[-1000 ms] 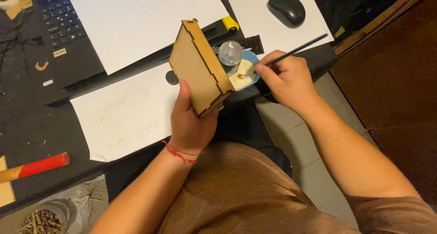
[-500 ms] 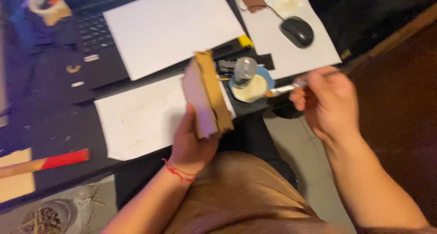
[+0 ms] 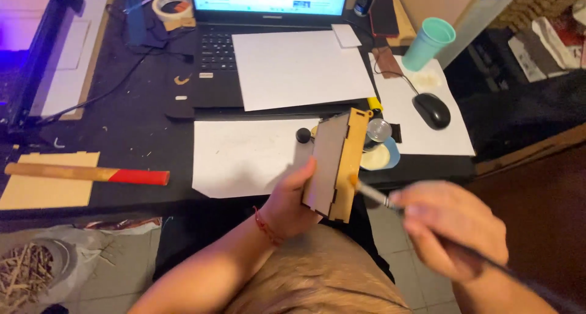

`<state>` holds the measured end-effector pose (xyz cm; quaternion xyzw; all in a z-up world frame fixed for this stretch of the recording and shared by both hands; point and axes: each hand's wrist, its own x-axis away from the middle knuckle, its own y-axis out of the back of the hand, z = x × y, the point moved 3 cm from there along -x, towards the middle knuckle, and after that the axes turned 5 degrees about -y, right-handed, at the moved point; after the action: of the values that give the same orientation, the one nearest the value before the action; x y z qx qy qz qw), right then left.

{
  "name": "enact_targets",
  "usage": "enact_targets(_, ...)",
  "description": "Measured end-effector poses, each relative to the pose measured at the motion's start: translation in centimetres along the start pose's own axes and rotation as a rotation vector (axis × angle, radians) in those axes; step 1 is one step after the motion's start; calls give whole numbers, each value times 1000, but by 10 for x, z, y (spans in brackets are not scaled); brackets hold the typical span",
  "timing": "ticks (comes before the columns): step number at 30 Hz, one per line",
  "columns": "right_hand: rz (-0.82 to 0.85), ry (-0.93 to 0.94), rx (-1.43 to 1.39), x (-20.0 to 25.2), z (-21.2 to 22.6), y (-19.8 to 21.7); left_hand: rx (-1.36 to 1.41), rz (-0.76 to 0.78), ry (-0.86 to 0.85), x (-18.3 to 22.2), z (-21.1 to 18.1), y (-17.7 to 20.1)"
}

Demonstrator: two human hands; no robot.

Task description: Applying varnish or glue to the exterior of a small wooden box using a paintbrush

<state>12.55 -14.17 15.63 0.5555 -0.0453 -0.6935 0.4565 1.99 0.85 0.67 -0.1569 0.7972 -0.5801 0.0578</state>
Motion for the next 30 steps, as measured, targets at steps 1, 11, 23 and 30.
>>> enact_targets(1,11,9,-3,-4,9,3,7,3,-12,3,-3,-3)
enact_targets(11,-22,-45,42,-16,19,6,14,-12,99,9,-6,-8)
enact_targets(23,66,-105,-18,-10,30,-2,-46,-53,95,10,-6,-8)
enact_targets(30,4,-213,-1,-3,30,5,17,-74,102,6,-5,-5)
